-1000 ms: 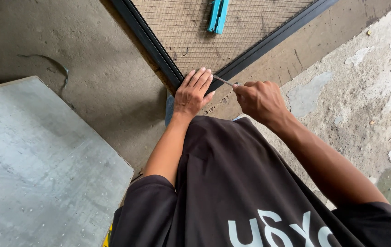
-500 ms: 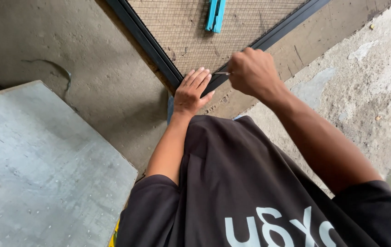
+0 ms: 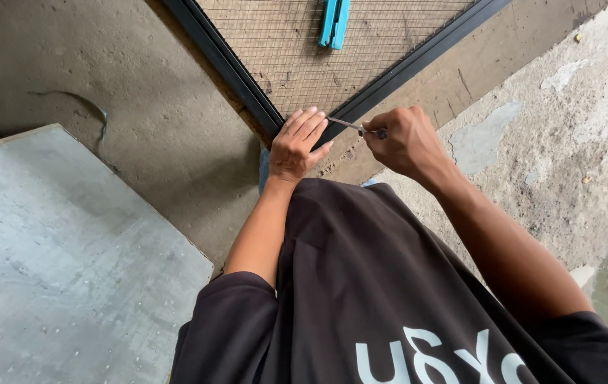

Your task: Fastening a wire mesh into a black metal frame using various hand tools including a screwdriver, pliers, and a hammer.

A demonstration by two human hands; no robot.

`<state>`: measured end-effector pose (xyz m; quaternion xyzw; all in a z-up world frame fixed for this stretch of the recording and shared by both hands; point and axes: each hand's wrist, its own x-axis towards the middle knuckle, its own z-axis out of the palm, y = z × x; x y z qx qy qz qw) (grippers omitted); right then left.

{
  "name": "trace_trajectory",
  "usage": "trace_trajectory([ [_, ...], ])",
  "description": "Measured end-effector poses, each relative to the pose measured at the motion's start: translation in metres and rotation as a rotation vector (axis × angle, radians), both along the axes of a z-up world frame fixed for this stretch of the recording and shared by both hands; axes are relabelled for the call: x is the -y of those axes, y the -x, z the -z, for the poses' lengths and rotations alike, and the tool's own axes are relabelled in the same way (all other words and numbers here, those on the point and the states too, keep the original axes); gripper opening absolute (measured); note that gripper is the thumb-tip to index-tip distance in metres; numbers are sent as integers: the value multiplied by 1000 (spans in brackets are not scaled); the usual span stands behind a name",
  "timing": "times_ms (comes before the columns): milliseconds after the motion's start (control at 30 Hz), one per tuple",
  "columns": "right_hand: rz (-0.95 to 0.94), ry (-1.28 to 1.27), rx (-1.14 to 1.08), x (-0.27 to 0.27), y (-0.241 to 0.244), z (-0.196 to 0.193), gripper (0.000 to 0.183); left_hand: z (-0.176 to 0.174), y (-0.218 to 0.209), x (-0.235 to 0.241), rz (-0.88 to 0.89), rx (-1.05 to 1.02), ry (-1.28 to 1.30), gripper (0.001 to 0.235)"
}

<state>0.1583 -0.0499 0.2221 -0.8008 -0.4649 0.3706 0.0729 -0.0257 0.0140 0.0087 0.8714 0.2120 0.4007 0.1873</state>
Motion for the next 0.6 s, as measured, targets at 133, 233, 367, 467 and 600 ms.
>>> trace_trajectory([
  [133,-14,55,31,-8,15,0,19,-2,1,1,3,-17,4,38],
  [233,-195,74,234,-13,31,17,23,0,0,0,-2,-21,-5,38],
  [367,-391,59,409,-30,48,37,12,3,0,-1,-1,-29,-1,40],
  [467,-380,47,413,-35,26,37,11,2,2,2,-3,-23,14,41],
  [600,-338,24,335,-20,-1,14,14,4,-2,3,-29,-5,9,39],
])
